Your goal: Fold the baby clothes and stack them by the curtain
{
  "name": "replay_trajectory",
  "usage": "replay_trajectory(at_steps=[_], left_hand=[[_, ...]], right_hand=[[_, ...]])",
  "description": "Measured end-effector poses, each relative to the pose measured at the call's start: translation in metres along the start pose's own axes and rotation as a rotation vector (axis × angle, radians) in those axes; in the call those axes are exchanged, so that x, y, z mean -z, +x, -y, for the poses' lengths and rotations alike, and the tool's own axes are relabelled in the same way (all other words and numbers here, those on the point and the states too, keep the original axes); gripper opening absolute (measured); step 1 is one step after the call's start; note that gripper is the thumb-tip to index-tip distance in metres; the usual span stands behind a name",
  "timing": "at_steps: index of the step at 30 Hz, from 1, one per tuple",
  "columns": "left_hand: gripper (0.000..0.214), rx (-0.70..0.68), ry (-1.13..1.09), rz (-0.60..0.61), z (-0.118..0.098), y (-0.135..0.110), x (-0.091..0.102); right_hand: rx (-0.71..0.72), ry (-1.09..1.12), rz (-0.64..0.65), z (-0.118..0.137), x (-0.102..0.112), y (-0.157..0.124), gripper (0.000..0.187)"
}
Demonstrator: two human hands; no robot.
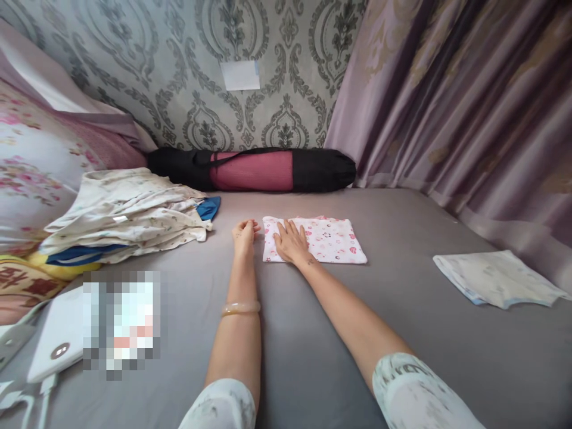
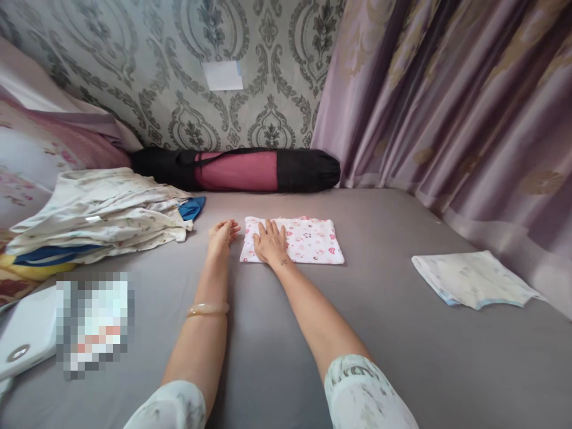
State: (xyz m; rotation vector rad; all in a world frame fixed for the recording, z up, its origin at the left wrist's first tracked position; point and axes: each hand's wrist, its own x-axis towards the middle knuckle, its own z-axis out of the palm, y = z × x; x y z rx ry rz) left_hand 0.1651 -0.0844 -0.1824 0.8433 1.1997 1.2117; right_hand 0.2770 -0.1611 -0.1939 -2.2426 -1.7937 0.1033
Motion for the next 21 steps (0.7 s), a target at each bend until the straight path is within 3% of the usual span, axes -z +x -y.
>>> replay_trajectory(at_steps=[9,13,17,21], left_hand=[[0.005,-0.017,0.023,0.001,-0.001,0.001,0.0],[0.007,-0.036,0.009,0.002,0.001,0.004,0.002],[0.007,-0.03,-0.007,-0.005,0.001,0.005,0.002],[0.007,-0.038,-0.008,-0.014,0.001,0.005,0.002]], right_hand=[[0.06,-0.02,-0.035,0.013,0.009,0.008,0.054],[0.171,-0.027,-0.024,0.025,0.001,0.019,0.055],[0.175,-0.03,0.026,0.026,-0.01,0.025,0.057],[0.191,-0.008,-0.027,0.026,-0.012,0.023,0.056]])
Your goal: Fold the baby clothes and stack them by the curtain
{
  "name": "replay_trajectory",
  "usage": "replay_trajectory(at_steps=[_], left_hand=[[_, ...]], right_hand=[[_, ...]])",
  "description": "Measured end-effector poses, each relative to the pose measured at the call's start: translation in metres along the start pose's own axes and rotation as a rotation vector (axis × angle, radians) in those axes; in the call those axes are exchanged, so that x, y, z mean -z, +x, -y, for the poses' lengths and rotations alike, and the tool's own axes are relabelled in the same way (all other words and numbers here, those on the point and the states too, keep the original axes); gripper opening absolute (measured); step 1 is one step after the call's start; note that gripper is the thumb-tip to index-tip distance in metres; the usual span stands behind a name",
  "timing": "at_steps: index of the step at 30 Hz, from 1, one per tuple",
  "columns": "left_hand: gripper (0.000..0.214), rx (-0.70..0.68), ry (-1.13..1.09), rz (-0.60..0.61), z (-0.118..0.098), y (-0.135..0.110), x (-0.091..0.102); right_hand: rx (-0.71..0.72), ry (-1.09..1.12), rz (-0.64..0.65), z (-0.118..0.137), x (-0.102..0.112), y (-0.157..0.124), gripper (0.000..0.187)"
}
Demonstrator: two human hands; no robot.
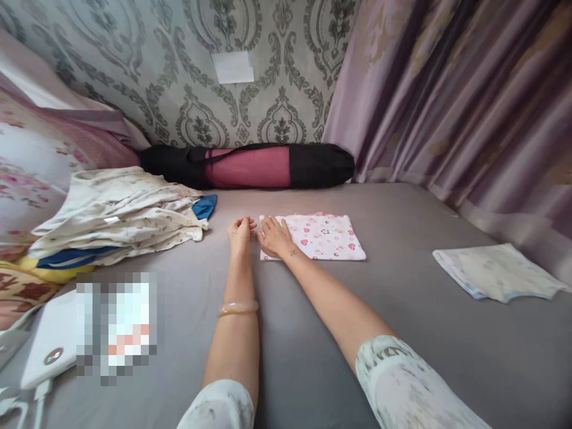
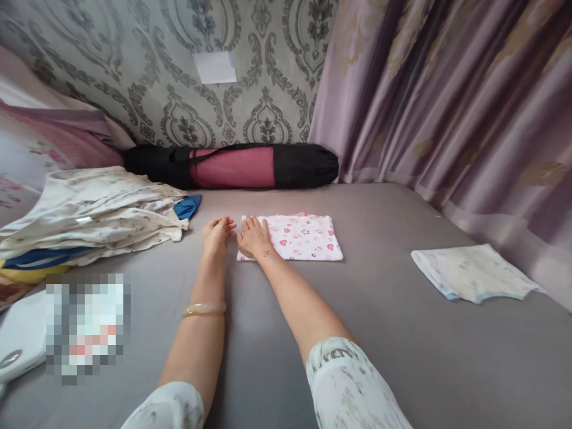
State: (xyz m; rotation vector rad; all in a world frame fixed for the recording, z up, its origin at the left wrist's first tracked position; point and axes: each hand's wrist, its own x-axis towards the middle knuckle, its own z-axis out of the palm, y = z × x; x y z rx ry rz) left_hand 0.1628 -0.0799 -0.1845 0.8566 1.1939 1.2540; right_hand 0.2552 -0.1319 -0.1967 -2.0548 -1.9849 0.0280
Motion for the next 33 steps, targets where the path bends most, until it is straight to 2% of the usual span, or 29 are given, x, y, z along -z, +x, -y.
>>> replay_trajectory(at_steps=[7,12,17,22,24,33], left_hand=[[0.009,-0.088,0.088,0.012,0.002,-0.004,-0.005],[0.009,-0.172,0.151,0.063,0.007,-0.009,-0.016],[0.01,-0.21,0.214,0.166,0.011,-0.016,-0.027],[0.012,-0.306,0.314,0.265,0.018,-0.02,-0.035],[0.012,-0.35,0.363,0.291,0.02,-0.022,-0.038],[0.013,-0.352,0.409,0.285,0.018,-0.029,-0.04]], right_hand=[[-0.042,0.001,-0.111,-0.005,0.015,-0.033,0.052],[-0.081,0.018,0.016,-0.015,0.02,-0.056,0.055],[-0.092,0.074,0.08,-0.021,0.025,-0.055,0.056],[-0.128,0.025,-0.018,-0.046,0.036,-0.062,0.055],[-0.167,-0.008,-0.012,-0.056,0.036,-0.066,0.055],[-0.209,0.012,0.068,-0.072,0.041,-0.065,0.055]])
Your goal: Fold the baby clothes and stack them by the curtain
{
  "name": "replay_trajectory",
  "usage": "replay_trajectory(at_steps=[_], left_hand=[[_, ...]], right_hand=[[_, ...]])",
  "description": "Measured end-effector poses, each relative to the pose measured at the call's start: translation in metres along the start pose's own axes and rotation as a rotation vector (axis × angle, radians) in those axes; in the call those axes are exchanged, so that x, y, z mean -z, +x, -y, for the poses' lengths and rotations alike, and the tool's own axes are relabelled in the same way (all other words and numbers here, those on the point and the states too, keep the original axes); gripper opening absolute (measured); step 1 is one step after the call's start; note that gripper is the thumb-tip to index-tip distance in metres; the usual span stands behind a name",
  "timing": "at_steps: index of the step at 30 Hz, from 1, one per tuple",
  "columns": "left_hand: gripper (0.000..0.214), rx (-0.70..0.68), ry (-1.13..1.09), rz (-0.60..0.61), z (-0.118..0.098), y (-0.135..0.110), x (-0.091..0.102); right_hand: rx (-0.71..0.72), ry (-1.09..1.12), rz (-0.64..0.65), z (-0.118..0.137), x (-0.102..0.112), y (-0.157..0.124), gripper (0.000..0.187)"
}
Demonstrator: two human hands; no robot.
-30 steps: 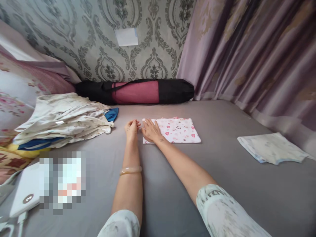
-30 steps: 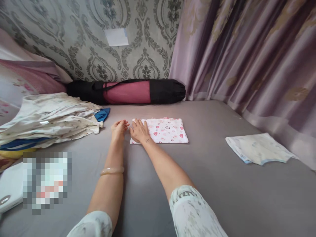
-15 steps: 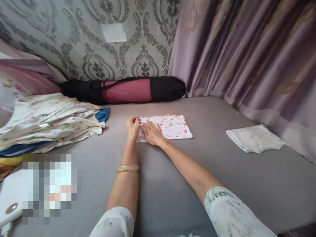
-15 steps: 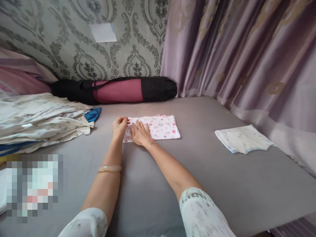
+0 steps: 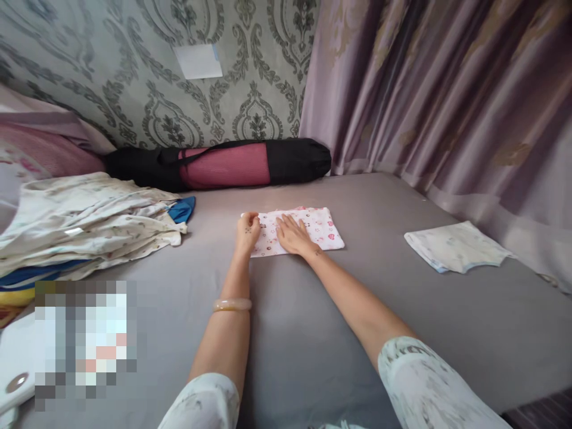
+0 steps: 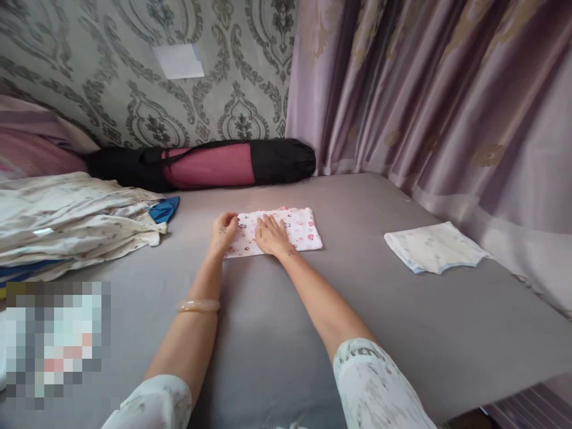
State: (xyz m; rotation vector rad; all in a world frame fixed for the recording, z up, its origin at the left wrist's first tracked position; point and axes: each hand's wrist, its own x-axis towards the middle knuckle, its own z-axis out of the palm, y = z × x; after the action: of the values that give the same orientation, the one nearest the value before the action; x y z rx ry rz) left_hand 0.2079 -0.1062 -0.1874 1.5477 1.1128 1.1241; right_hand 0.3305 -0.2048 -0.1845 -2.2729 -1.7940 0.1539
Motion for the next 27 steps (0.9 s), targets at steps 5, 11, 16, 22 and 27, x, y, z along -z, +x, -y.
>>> replay_trajectory(at_steps=[5,11,16,22,27], left_hand=[[0.015,-0.053,0.07,0.031,-0.003,-0.004,-0.004],[0.02,-0.188,0.225,0.152,0.004,-0.006,-0.007],[0.023,-0.23,0.165,0.176,0.011,-0.01,-0.009],[0.035,-0.267,0.67,0.323,0.012,-0.018,-0.012],[0.043,-0.279,0.997,0.383,0.004,-0.022,-0.014]], right_hand=[[-0.105,-0.054,-0.091,-0.022,0.002,-0.002,0.056],[-0.107,-0.027,-0.024,-0.034,0.0,-0.001,0.058],[-0.234,-0.085,-0.143,-0.053,0.003,-0.003,0.062],[-0.282,-0.121,-0.098,-0.064,0.005,-0.005,0.063],[-0.236,-0.101,-0.069,-0.076,0.031,0.003,0.047]])
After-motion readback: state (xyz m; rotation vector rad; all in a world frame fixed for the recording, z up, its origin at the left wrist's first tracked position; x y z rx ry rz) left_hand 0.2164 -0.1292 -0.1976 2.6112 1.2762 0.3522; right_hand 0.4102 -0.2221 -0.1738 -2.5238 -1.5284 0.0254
